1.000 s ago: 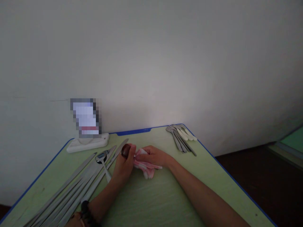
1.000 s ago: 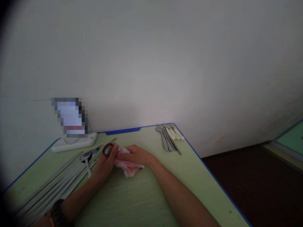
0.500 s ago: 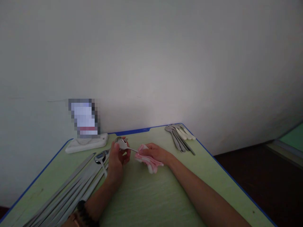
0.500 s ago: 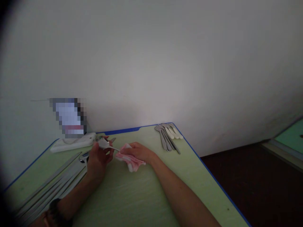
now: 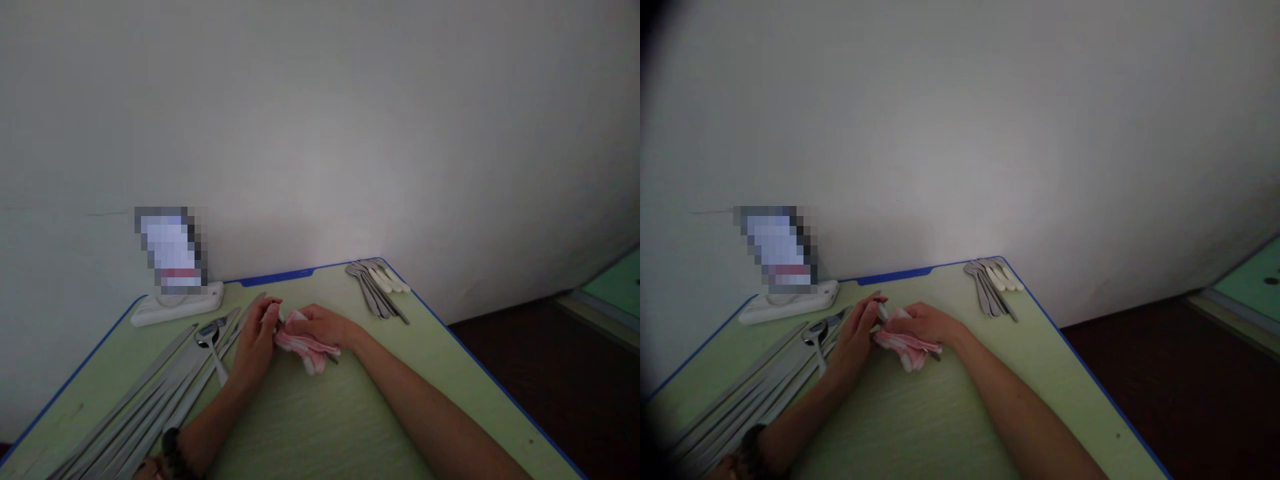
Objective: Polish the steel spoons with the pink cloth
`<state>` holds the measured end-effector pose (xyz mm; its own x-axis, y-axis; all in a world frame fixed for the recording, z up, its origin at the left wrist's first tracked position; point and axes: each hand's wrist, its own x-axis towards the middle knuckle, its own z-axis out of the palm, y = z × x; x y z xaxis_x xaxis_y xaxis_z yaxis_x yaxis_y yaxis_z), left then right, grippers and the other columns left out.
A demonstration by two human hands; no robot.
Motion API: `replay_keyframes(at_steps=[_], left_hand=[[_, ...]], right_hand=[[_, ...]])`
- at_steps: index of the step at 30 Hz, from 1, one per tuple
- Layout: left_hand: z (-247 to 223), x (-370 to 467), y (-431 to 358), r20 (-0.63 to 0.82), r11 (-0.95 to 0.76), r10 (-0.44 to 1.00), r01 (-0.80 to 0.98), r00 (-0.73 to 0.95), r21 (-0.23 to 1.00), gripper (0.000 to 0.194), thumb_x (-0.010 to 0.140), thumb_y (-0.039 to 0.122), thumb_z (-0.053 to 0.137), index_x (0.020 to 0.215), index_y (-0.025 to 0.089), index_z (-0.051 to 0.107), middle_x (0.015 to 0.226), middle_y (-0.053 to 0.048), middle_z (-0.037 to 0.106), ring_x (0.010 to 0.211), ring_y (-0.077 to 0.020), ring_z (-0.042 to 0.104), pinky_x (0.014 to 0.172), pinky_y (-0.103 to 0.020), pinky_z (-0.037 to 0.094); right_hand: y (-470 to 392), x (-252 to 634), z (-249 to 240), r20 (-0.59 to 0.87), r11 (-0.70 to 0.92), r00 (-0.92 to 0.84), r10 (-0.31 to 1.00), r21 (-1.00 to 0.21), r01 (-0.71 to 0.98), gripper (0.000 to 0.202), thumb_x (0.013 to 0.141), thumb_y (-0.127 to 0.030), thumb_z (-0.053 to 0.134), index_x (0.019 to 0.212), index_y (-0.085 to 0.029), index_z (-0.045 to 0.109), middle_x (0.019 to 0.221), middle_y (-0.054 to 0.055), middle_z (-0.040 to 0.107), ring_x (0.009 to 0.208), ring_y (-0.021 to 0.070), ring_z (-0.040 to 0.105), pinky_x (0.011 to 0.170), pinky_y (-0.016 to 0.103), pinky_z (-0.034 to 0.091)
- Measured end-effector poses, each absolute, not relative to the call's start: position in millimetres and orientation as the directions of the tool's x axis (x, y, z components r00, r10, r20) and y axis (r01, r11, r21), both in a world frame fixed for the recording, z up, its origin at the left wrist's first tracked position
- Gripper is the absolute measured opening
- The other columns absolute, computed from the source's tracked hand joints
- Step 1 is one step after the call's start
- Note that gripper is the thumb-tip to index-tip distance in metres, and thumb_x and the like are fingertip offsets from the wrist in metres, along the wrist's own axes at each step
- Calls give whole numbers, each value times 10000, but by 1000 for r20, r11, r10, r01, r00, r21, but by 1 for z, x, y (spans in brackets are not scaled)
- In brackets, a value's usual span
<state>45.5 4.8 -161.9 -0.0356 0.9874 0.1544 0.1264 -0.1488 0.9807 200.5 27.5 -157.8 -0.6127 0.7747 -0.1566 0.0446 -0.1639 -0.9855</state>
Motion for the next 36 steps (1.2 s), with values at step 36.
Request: replay_keyframes(at_steps=[36], left_hand=[[-166, 51, 6, 135, -135, 991, -21, -11, 991, 414, 716, 414, 621, 1031, 201, 456, 827, 29, 500, 651, -115, 579, 537, -212, 448]], right_hand=[[27, 195, -161, -154, -178, -582, 798, -984, 16, 388, 654, -520, 651, 674, -144, 558, 569, -43, 527, 506, 67, 428, 495, 200, 318]])
